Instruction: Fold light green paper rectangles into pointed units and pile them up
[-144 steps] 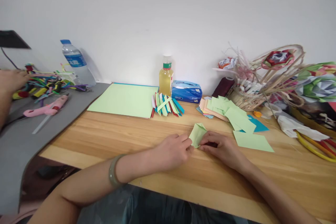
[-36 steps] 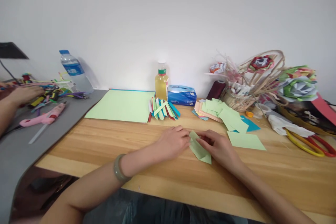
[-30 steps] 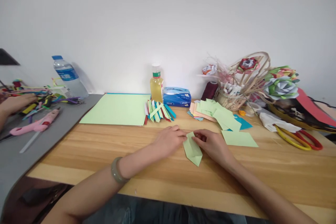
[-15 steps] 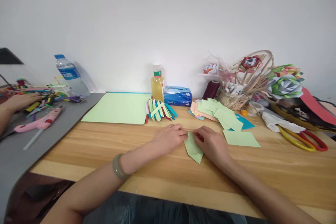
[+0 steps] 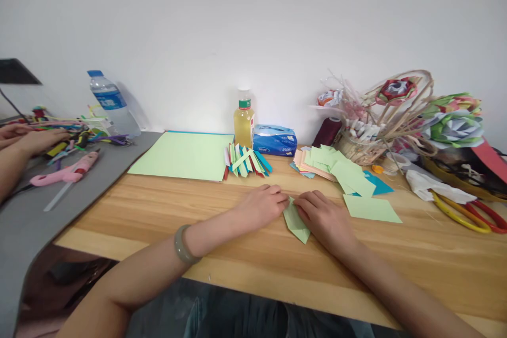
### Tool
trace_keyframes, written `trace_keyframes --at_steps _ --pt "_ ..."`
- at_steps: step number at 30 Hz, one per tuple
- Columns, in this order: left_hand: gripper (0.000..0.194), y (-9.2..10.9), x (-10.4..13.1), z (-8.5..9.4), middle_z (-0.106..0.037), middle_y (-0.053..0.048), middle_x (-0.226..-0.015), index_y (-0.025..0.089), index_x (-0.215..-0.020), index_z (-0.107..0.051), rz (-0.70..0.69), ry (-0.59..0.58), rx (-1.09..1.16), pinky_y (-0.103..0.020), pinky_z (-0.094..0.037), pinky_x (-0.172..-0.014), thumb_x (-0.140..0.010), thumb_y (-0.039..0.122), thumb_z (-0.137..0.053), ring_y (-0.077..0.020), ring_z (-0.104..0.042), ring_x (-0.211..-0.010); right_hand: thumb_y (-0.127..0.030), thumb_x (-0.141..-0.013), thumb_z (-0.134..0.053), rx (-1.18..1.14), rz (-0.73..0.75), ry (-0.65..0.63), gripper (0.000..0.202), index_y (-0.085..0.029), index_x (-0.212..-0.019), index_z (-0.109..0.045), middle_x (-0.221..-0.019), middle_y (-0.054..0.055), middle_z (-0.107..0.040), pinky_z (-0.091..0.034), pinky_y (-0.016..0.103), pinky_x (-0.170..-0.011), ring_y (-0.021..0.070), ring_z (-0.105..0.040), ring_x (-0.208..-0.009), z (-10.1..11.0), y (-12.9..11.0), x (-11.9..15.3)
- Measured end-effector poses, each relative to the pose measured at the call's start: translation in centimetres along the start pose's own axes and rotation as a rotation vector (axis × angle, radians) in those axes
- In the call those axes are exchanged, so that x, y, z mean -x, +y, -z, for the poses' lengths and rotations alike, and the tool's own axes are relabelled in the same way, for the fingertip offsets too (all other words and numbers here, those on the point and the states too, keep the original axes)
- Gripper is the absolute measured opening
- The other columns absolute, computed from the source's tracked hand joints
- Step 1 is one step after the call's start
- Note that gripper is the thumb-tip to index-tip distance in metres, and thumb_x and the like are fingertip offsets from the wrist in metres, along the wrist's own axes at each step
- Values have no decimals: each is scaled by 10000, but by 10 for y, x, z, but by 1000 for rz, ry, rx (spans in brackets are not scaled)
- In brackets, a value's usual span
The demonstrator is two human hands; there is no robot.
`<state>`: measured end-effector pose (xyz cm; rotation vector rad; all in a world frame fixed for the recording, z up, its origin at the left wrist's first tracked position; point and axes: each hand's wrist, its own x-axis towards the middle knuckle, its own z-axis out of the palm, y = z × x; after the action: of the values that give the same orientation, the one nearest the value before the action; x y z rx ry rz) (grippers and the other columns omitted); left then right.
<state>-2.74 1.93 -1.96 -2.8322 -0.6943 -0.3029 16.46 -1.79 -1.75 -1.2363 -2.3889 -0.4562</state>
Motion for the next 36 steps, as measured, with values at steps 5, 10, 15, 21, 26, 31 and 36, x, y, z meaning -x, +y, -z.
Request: trace_keyframes --at_steps 5,10,15,21,26,31,36 --pt "175 3 1 3 -606 -83 -1019 107 -1038 -567 -9 -11 -11 -314 -412 -831 -894 152 -478 -199 -490 -1002 -106 -891 -440 15 56 -37 209 -159 -822 -630 -764 68 -616 -374 293 -638 191 -535 -767 4 -1 -1" --pt "187 5 2 5 -592 -93 -1063 105 -1041 -569 -6 -7 -5 -315 -399 -865 -902 146 -451 -204 -483 -1039 -31 -860 -427 62 96 -96 230 -149 -835 -623 -780 76 -607 -372 300 -631 199 -518 -757 9 -2 -3" --pt "207 4 2 3 -595 -86 -1086 106 -1068 -565 11 -5 25 -319 -390 -889 -897 148 -456 -205 -478 -1060 -34 -865 -421 64 103 -103 237 -154 -843 -624 -793 75 -613 -382 298 -635 200 -520 -765 8 -1 -3" --pt "266 3 2 5 -603 -76 -1102 107 -1150 -531 2 11 59 -336 -370 -932 -922 156 -403 -207 -472 -1091 -32 -854 -443 40 96 -121 229 -153 -879 -636 -817 74 -625 -403 299 -635 202 -542 -777 9 0 -1" --pt "273 4 1 8 -597 -78 -1121 119 -1163 -537 0 -15 12 -346 -374 -938 -926 176 -414 -227 -474 -1122 -44 -840 -469 -8 64 -122 222 -164 -914 -641 -839 71 -620 -425 290 -642 197 -551 -787 7 2 3" --pt "263 5 1 8 -578 -77 -1182 131 -1155 -549 18 -44 -41 -344 -326 -1000 -920 186 -444 -243 -365 -1267 -46 -824 -487 -3 14 -223 267 -156 -1027 -621 -886 82 -584 -444 290 -638 209 -539 -819 6 3 0" --pt "282 8 1 14 -548 -78 -1238 142 -1184 -527 30 -107 -62 -360 -301 -1022 -938 187 -398 -243 -309 -1311 -62 -838 -462 -74 2 -286 328 -177 -1116 -593 -904 80 -557 -458 299 -668 208 -527 -844 6 7 -3"
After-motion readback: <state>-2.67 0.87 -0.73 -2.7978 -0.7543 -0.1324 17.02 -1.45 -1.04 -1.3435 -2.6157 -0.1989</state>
